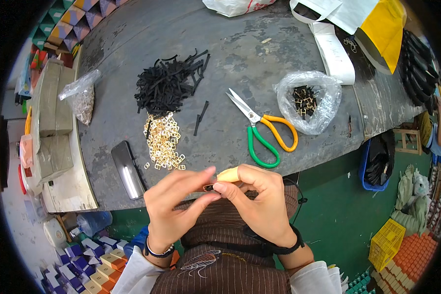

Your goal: The person is manually assembling small shoe components, specifically attaching eyelets or buckles to black straps using their hands.

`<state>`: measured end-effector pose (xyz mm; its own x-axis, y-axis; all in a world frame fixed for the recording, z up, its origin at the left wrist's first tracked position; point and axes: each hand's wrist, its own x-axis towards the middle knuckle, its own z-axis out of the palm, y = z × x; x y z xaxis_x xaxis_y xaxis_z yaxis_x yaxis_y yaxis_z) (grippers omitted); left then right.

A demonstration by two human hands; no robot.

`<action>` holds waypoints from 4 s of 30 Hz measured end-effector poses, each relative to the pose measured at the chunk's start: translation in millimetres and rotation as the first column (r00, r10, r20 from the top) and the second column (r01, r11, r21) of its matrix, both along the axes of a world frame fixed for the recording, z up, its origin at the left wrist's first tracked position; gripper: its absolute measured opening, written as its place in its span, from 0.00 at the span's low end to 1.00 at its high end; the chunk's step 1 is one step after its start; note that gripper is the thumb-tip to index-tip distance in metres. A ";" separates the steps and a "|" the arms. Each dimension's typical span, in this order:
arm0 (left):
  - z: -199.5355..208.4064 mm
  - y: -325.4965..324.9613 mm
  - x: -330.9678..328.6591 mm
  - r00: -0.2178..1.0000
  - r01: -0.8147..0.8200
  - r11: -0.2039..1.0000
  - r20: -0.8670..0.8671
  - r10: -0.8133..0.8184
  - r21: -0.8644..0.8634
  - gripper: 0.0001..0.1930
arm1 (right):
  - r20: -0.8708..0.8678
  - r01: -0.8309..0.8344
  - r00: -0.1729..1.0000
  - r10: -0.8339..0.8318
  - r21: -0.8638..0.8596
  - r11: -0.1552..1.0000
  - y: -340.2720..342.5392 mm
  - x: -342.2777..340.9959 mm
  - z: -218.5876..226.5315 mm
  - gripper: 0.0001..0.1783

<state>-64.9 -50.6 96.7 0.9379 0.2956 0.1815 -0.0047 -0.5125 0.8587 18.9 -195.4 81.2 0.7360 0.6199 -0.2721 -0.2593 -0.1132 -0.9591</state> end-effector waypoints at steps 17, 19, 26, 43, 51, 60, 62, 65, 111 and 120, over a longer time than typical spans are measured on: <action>-16.8 5.8 -4.2 0.982 0.164 0.966 0.055 -0.179 0.200 0.17 | 0.143 -0.244 0.956 0.257 -0.106 0.964 -4.0 6.0 -9.1 0.04; -15.8 5.6 -4.7 0.982 0.183 0.963 0.001 -0.186 0.196 0.16 | 0.201 -0.239 0.943 0.265 -0.145 0.960 -2.7 4.7 -7.6 0.04; -13.3 7.7 -5.7 0.963 0.261 0.945 -0.127 -0.239 0.198 0.12 | 0.473 -0.178 0.844 0.252 -0.194 0.965 -0.4 5.7 -7.4 0.04; -26.8 1.9 -0.2 0.981 0.062 0.998 -0.187 -0.059 0.008 0.16 | 0.446 -0.075 0.881 0.158 -0.197 0.977 -5.1 23.0 -9.9 0.04; 23.9 15.8 -9.6 0.765 0.493 0.237 0.288 -0.576 -0.837 0.13 | 0.502 0.467 0.823 -0.265 -0.331 0.820 -48.1 91.6 -18.6 0.04; 68.0 12.3 -22.2 0.654 0.572 -0.204 0.592 -0.471 -0.794 0.23 | 0.789 0.620 0.584 -0.191 -0.281 0.733 -33.8 104.8 -26.6 0.15; 69.7 18.3 -23.8 0.664 0.551 -0.203 0.572 -0.482 -0.810 0.23 | 0.722 0.388 0.689 -0.063 -0.295 0.873 -19.5 93.5 -29.7 0.11; 71.7 28.6 -28.0 0.673 0.543 -0.168 0.546 -0.499 -0.823 0.22 | 0.719 0.008 0.619 0.315 -0.407 0.913 24.0 70.8 -31.2 0.09; -110.1 72.6 12.3 0.841 -0.460 0.862 -0.207 0.500 0.215 0.10 | 0.017 -0.045 0.999 0.048 -0.143 0.989 6.7 13.0 -52.5 0.07; -104.1 80.0 9.6 0.861 -0.381 0.893 -0.259 0.437 0.240 0.08 | 0.031 -0.073 0.996 0.079 -0.149 0.986 7.6 8.4 -51.4 0.07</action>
